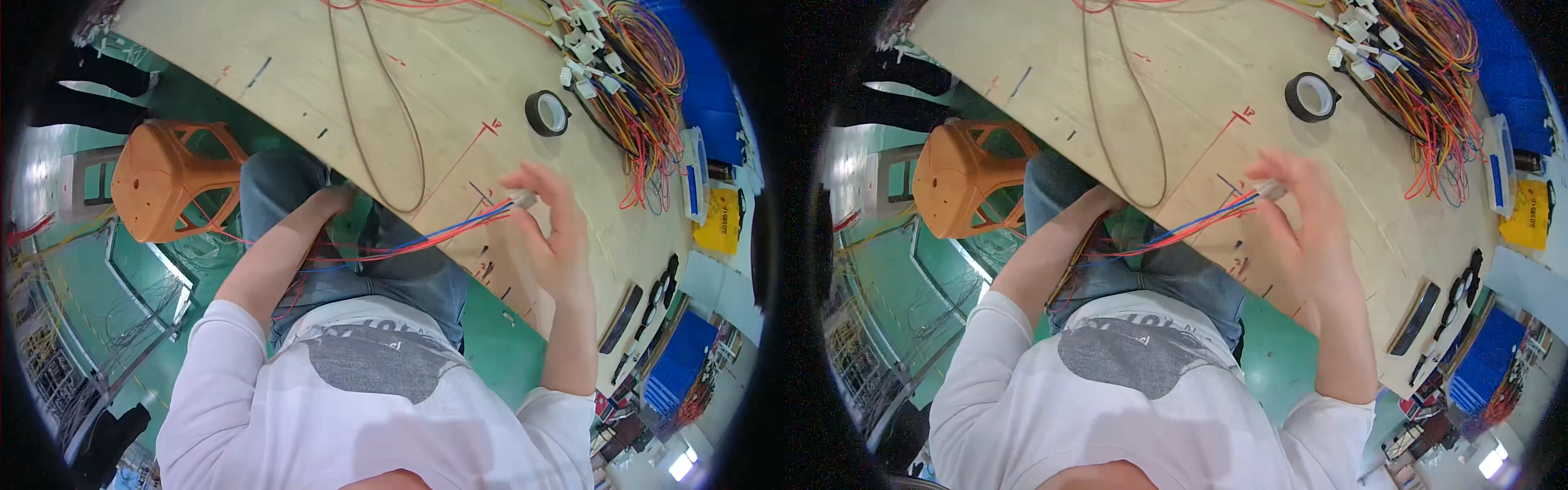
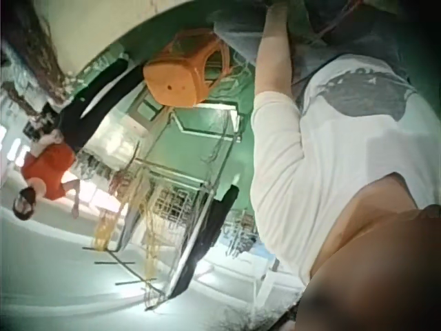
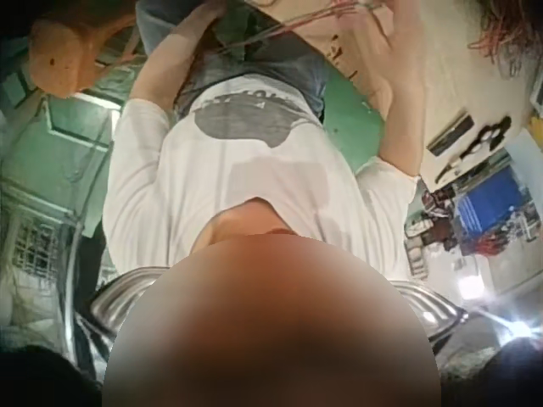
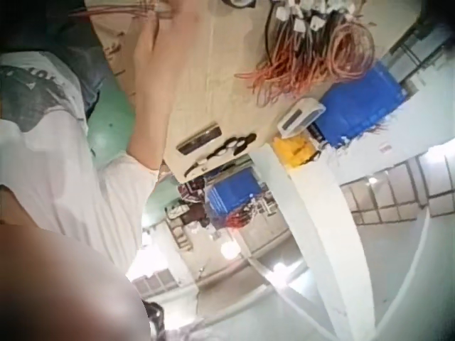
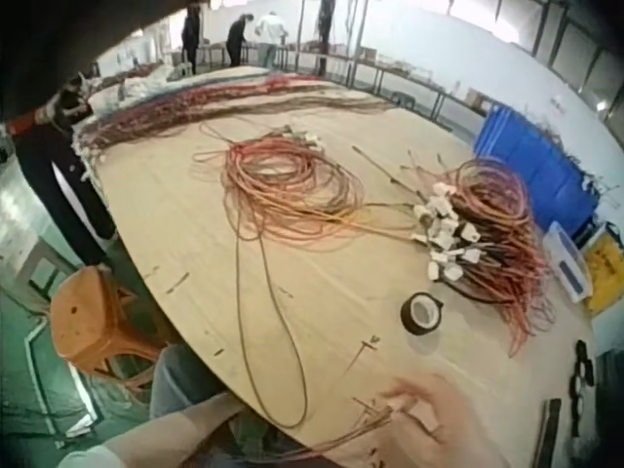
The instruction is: Taping electrical wire harnesses and organizing them on a factory workbench.
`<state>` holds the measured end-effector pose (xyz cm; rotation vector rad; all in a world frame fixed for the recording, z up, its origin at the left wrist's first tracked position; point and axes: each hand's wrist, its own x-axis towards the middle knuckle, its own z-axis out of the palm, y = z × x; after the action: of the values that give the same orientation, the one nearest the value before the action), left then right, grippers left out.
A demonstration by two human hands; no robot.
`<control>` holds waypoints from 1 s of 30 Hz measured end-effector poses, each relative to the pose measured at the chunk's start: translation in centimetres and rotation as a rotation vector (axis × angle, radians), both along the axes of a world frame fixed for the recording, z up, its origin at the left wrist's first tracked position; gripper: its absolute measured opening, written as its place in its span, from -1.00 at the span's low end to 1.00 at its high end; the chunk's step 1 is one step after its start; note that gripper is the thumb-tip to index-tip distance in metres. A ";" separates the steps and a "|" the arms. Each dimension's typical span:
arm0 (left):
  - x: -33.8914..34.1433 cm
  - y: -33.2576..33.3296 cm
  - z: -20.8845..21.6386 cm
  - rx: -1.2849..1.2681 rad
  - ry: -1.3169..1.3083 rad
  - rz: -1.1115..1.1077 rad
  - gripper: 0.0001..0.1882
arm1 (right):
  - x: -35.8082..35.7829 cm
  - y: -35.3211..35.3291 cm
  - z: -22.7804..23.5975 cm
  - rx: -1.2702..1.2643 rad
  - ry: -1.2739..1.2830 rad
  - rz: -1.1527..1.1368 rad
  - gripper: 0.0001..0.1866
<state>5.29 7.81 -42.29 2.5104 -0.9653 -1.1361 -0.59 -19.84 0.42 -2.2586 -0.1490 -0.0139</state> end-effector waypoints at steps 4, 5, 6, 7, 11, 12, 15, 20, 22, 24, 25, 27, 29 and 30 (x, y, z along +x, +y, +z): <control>-2.5 1.1 -1.9 -0.614 0.300 0.512 -0.55 | 1.0 0.4 -1.2 0.036 0.060 -0.131 -0.65; -5.1 -1.8 1.6 -0.691 0.243 0.515 -0.56 | 0.5 -0.8 -1.9 0.018 0.079 -0.184 -0.65; -5.2 -4.3 5.8 -0.760 0.164 0.541 -0.56 | 0.5 -1.9 -2.5 -0.121 -0.019 -0.088 -0.66; -5.7 -5.1 10.4 -0.825 0.078 0.576 -0.57 | 0.5 -2.6 -2.9 -0.253 -0.115 0.021 -0.67; -2.2 -3.1 27.1 -0.413 -0.232 0.214 -0.65 | 0.8 -2.0 -2.5 -0.138 -0.106 0.028 -0.69; -2.6 -2.2 29.7 -0.325 -0.249 0.261 -0.71 | 1.0 -1.9 -2.1 -0.119 -0.093 0.028 -0.70; -1.6 -1.4 38.9 -0.174 0.413 0.570 -0.85 | 1.8 -3.3 -1.4 -0.130 -0.141 -0.075 -0.68; -1.9 -6.7 43.5 -0.864 0.564 0.337 -0.88 | 4.6 -4.6 -2.2 -0.310 -0.207 -0.373 -0.69; -3.6 -10.5 42.9 -1.009 0.493 0.161 -0.86 | 5.5 -4.1 -3.4 -0.503 -0.202 -0.273 -0.72; -4.9 -13.2 41.8 -1.079 0.408 0.025 -0.85 | 5.4 -4.2 -3.3 -0.548 -0.195 -0.294 -0.70; -5.1 -14.1 41.2 -1.031 0.218 -0.047 -0.84 | 5.2 -4.3 -2.7 -0.366 -0.066 -0.349 -0.69; -5.1 -14.6 40.0 -0.840 -0.002 -0.090 -0.84 | 4.1 -4.9 -1.6 -0.176 0.066 -0.405 -0.68; -4.9 -14.8 40.1 -0.799 0.196 0.069 -0.85 | 0.9 -6.0 0.0 0.407 0.205 -0.476 -0.66; -4.7 -14.9 40.2 -0.743 0.380 0.236 -0.86 | -1.0 -5.7 0.5 0.506 0.185 -0.481 -0.66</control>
<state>0.61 -7.11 -2.05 1.6880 -0.7676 -0.9069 -1.63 -25.52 0.91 -1.7307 0.4516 -0.0877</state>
